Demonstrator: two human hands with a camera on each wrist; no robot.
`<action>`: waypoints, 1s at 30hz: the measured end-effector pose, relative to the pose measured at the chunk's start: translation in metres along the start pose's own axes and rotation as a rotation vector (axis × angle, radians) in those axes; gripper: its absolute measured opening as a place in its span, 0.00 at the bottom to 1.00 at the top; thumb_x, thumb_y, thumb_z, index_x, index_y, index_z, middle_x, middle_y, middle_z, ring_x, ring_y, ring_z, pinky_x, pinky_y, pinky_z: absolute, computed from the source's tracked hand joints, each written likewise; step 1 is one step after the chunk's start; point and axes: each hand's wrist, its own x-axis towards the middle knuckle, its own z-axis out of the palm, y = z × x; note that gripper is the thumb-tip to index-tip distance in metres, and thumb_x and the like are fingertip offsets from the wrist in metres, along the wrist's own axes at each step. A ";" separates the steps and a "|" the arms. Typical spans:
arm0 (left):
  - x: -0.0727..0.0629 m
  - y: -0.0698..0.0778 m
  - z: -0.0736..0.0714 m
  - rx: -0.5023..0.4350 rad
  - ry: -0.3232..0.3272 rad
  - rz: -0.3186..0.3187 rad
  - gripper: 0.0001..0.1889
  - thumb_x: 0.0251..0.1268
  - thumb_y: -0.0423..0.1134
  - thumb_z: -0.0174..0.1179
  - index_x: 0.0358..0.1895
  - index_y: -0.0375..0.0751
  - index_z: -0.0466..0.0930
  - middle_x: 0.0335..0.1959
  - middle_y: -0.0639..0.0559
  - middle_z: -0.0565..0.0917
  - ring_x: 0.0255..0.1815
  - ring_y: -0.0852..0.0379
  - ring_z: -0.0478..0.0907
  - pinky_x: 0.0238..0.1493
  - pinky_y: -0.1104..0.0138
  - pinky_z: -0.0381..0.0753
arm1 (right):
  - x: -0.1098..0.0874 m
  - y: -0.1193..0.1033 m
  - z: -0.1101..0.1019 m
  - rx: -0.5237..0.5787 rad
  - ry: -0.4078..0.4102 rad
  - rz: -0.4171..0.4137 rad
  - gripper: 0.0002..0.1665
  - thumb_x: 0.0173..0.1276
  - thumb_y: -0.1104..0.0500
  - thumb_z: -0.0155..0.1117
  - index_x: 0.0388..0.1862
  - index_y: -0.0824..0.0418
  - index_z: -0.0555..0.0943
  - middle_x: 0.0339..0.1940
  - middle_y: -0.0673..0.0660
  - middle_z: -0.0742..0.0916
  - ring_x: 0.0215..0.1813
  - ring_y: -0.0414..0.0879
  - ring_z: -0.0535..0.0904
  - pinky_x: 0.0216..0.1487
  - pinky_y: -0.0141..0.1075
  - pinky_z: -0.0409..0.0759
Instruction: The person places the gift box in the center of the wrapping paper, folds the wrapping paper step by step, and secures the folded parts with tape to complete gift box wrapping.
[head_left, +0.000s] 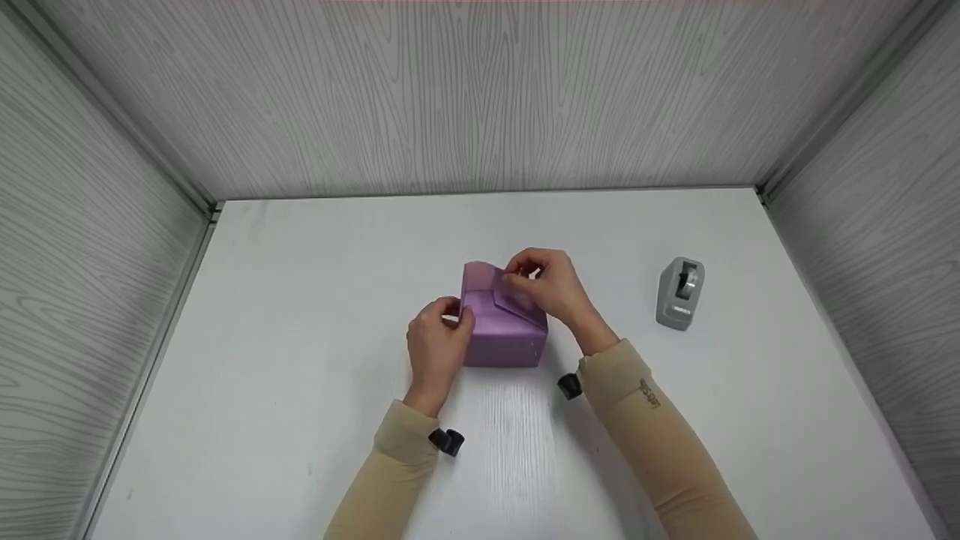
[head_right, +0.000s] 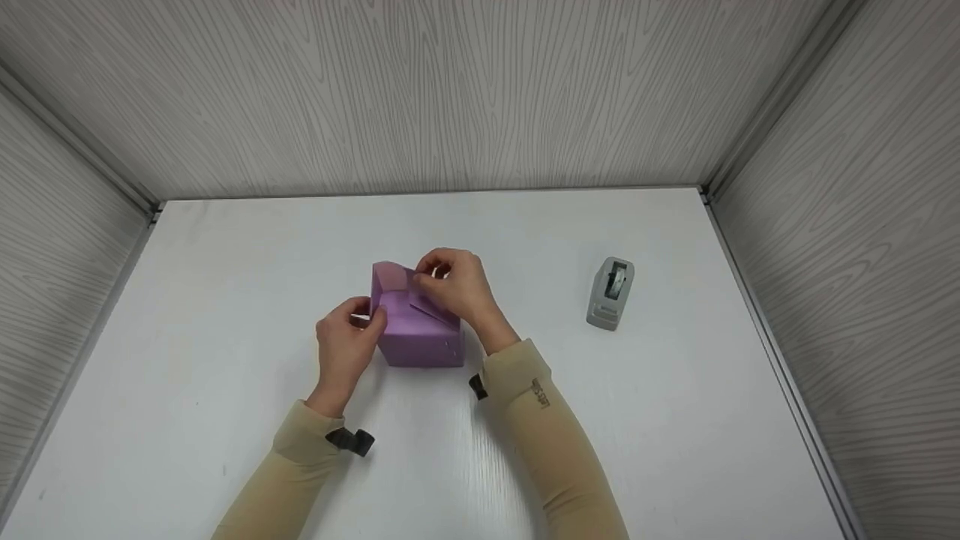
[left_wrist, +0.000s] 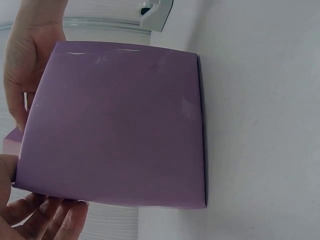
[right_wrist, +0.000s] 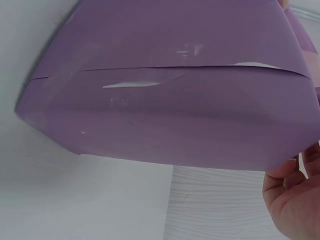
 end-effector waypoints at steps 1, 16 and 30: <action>0.000 0.000 0.000 -0.002 0.000 0.000 0.08 0.61 0.37 0.64 0.38 0.36 0.85 0.31 0.49 0.85 0.26 0.58 0.81 0.30 0.63 0.81 | 0.000 0.000 0.000 0.000 0.002 -0.004 0.03 0.59 0.67 0.71 0.31 0.62 0.85 0.26 0.50 0.84 0.32 0.43 0.76 0.37 0.35 0.72; 0.000 0.001 0.000 -0.016 -0.007 -0.012 0.07 0.60 0.37 0.63 0.37 0.38 0.85 0.31 0.50 0.85 0.25 0.59 0.81 0.29 0.63 0.81 | 0.001 -0.003 0.004 0.035 0.001 -0.037 0.02 0.62 0.65 0.70 0.33 0.60 0.87 0.28 0.50 0.84 0.33 0.43 0.76 0.36 0.34 0.70; 0.000 0.001 0.000 0.002 0.001 -0.010 0.07 0.60 0.37 0.64 0.37 0.37 0.86 0.31 0.50 0.85 0.25 0.59 0.81 0.30 0.63 0.81 | 0.002 -0.007 0.008 -0.012 0.037 -0.069 0.05 0.65 0.62 0.68 0.33 0.64 0.85 0.28 0.50 0.85 0.34 0.42 0.76 0.36 0.34 0.70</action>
